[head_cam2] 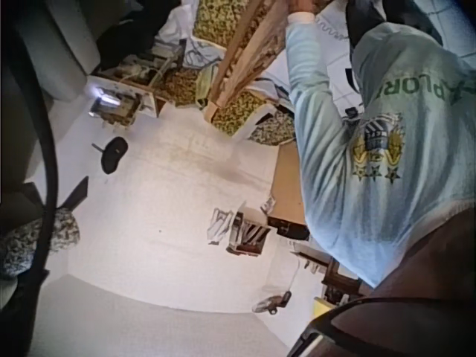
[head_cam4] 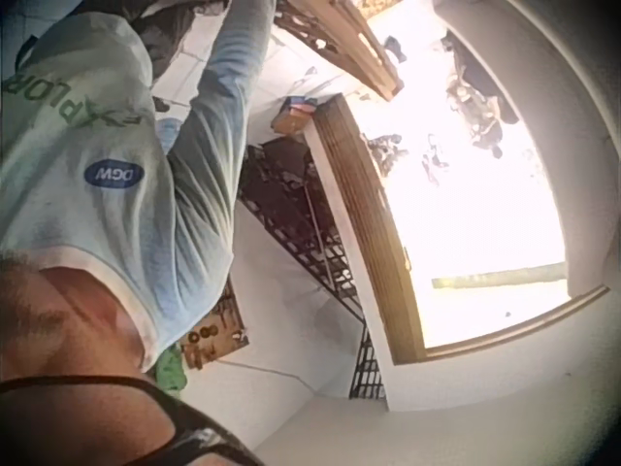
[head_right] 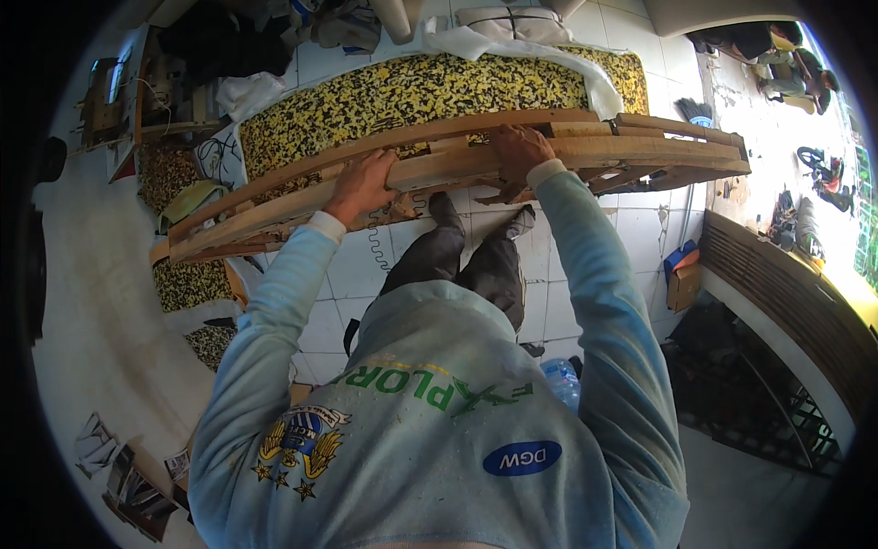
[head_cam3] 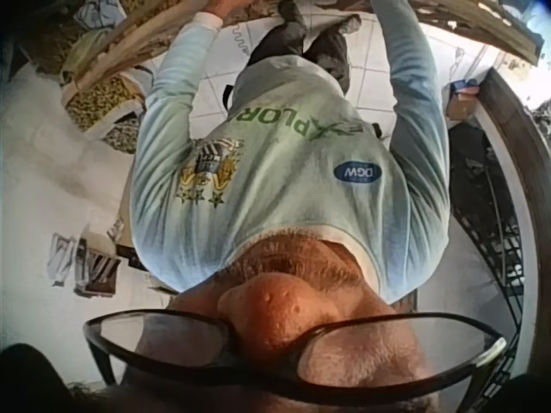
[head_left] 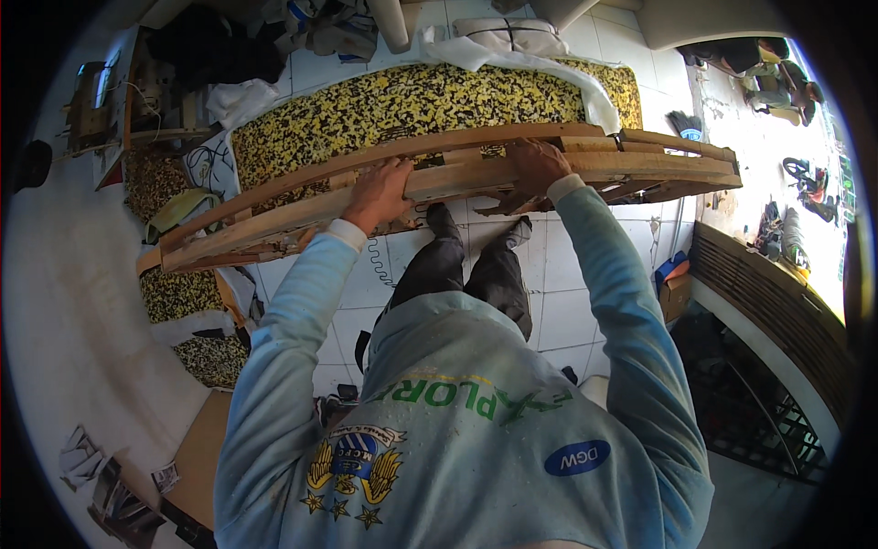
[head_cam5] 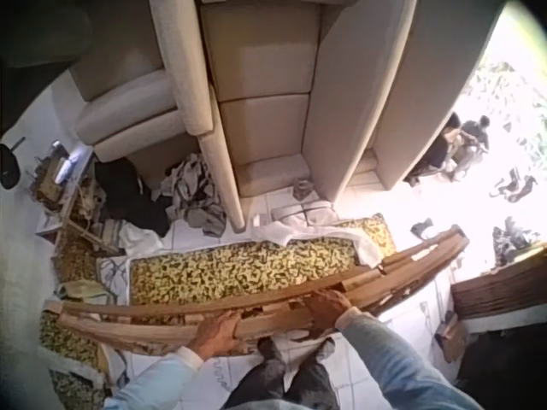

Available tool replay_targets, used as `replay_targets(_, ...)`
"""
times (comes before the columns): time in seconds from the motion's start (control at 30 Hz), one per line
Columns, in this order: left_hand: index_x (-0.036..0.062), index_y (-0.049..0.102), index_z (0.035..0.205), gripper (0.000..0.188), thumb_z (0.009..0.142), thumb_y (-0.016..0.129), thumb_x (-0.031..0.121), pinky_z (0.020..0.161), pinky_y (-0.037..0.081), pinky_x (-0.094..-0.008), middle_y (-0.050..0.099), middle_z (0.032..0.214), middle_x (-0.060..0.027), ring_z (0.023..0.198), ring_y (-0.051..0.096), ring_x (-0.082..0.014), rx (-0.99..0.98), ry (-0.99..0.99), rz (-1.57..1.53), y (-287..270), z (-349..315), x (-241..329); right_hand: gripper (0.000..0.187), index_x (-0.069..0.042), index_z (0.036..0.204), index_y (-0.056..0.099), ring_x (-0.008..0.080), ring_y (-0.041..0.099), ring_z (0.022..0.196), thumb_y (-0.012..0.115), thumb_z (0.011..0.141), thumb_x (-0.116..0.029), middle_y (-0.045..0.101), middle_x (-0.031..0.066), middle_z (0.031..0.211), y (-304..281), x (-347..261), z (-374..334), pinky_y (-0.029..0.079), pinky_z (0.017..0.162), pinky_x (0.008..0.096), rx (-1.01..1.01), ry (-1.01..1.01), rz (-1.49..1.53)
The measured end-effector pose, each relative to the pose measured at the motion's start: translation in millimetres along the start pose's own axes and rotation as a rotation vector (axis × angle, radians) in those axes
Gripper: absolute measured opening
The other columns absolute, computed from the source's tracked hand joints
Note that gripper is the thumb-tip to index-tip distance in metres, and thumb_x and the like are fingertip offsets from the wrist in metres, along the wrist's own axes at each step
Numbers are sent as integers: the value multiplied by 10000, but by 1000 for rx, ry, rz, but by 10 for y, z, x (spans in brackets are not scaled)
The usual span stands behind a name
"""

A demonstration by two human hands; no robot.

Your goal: The person assembles a wooden frame structure on a tiled floor. They position wooden slats and strike them into place using a hammer. The workspace contains large bags of yellow packing material and other furniture parts.

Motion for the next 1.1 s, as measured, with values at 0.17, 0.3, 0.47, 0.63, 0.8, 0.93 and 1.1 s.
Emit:
replay_targets(0.17, 87, 551, 1189, 477, 815, 824, 203, 953, 513, -529, 605, 1192, -137, 1206, 582, -387, 55, -52, -22, 98, -118, 75, 383, -68, 1103, 625, 313, 651, 1068, 752, 745, -111, 638, 113, 1094, -46, -130, -228, 539, 907, 467, 194, 8, 39)
replay_targets(0.3, 89, 550, 1122, 421, 801, 817, 143, 919, 509, -523, 606, 1124, -128, 1154, 596, -380, 107, -46, -16, 93, -97, 92, 362, -74, 1100, 619, 313, 638, 1056, 725, 755, -102, 618, 100, 1078, -107, -161, -207, 514, 884, 468, 239, -4, 75)
replay_targets(0.47, 90, 577, 1130, 400, 795, 794, 109, 947, 473, -498, 619, 1125, -119, 1106, 598, -357, 87, -72, -26, 106, -34, 79, 442, -84, 1163, 640, 297, 632, 992, 757, 738, -128, 602, 79, 1013, -147, -96, -92, 511, 859, 459, 101, -16, 72)
replay_targets(0.63, 94, 585, 1140, 387, 805, 779, 103, 960, 464, -479, 614, 1113, -110, 1089, 591, -342, 94, -88, -34, 121, 3, 84, 364, -89, 987, 646, 322, 628, 1008, 809, 665, -135, 596, 93, 985, -131, -79, -33, 515, 869, 464, 82, 1, 124)
replay_targets(0.8, 101, 591, 1141, 378, 798, 749, 96, 962, 465, -470, 616, 1113, -104, 1078, 593, -327, 37, -121, 15, 155, 0, 83, 323, -87, 970, 613, 285, 627, 915, 736, 671, -92, 594, 72, 962, -139, -85, -30, 521, 822, 434, 114, -19, 109)
replay_targets(0.93, 108, 602, 1144, 391, 776, 732, 79, 969, 464, -462, 616, 1119, -93, 1092, 593, -315, 42, -114, 24, 162, -6, 82, 323, -92, 959, 608, 280, 640, 925, 740, 665, -89, 618, 70, 978, -115, -81, -74, 527, 831, 432, 120, -8, 114)
replay_targets(1.1, 94, 626, 1101, 218, 884, 632, 76, 861, 530, -476, 705, 1026, -112, 1030, 689, -315, 50, -52, -118, 48, 24, 50, 384, -101, 1055, 635, 269, 668, 990, 772, 696, -113, 672, 67, 1063, -101, -72, -129, 531, 870, 432, 114, -25, 101)
Point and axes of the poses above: each hand's wrist, its own z-axis towards the middle knuckle, its own y-axis out of the palm, x = y × z, the point moved 3 cm from there along z, towards the middle knuckle
